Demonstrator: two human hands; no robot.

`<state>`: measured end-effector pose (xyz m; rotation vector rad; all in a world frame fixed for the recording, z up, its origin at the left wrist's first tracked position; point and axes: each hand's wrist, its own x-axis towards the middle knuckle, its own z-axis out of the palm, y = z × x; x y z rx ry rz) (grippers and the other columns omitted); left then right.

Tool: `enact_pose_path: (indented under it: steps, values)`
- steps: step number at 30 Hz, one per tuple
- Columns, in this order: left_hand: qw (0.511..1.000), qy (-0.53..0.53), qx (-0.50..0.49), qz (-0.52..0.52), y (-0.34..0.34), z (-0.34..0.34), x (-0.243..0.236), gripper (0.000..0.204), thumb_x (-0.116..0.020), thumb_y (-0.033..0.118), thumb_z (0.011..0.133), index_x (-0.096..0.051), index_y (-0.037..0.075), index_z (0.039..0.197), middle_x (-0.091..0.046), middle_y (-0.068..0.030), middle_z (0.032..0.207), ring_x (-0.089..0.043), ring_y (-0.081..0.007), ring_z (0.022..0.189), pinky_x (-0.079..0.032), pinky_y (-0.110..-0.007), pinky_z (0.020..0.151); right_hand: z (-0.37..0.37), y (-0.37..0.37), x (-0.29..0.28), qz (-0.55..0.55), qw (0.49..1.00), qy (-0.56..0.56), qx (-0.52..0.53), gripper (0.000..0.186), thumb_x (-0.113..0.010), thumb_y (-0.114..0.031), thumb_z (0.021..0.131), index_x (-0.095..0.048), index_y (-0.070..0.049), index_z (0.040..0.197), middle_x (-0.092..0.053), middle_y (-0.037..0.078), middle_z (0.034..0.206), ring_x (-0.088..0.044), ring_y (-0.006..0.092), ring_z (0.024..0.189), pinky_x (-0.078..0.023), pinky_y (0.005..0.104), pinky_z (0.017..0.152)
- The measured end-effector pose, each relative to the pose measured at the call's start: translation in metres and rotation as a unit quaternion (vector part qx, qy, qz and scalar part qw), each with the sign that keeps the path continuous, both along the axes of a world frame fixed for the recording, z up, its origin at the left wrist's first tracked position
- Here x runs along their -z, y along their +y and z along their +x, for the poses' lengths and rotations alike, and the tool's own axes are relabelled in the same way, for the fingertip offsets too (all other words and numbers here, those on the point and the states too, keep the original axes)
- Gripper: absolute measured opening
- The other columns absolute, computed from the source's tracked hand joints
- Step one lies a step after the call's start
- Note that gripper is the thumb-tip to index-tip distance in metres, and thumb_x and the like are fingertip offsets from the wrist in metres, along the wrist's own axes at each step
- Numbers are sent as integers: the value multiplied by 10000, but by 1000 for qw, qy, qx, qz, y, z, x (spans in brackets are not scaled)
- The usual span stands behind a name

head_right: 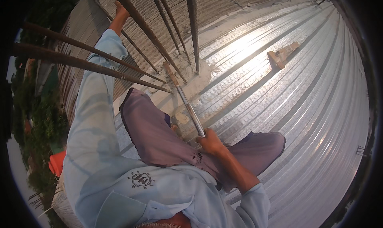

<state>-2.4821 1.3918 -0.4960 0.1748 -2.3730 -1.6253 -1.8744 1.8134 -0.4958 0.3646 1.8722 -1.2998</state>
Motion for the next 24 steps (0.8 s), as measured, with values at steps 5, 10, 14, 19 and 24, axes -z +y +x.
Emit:
enact_pose_path:
  steps: [5,10,14,19,24]
  values:
    - [998,-29,-13,-62,52,52,-32,386,-500,103,975,-285,44,1289,-580,-274,1053,-697,-311,768,-615,-420,706,3,19,14,-85,991,-93,50,201,-698,-129,832,-586,33,876,-573,94,701,-587,197,633,-468,381,575]
    - [994,-30,-34,-100,60,74,-60,383,-492,123,990,-283,39,1300,-586,-256,1033,-694,-298,765,-615,-414,700,21,49,34,121,978,118,-123,300,-691,-179,808,-583,80,915,-606,230,746,-637,354,766,-486,465,749]
    - [992,-36,-43,-113,67,85,-66,382,-486,139,1002,-283,34,1308,-591,-241,1016,-692,-287,762,-616,-409,696,25,57,-23,93,989,24,-108,297,-673,-186,799,-606,79,916,-629,277,799,-650,377,800,-484,476,762]
    - [990,-39,-49,-127,77,95,-79,383,-479,159,1017,-281,29,1319,-598,-223,996,-689,-274,759,-616,-403,690,25,79,-92,142,984,-5,-109,307,-668,-189,793,-622,82,929,-634,251,781,-648,351,766,-488,464,746]
    - [988,-49,-61,-134,86,108,-88,386,-471,179,1032,-280,23,1329,-604,-205,975,-686,-260,756,-617,-396,684,55,106,-144,187,968,-92,-141,289,-683,-165,794,-656,63,971,-636,191,737,-635,269,699,-495,405,679]
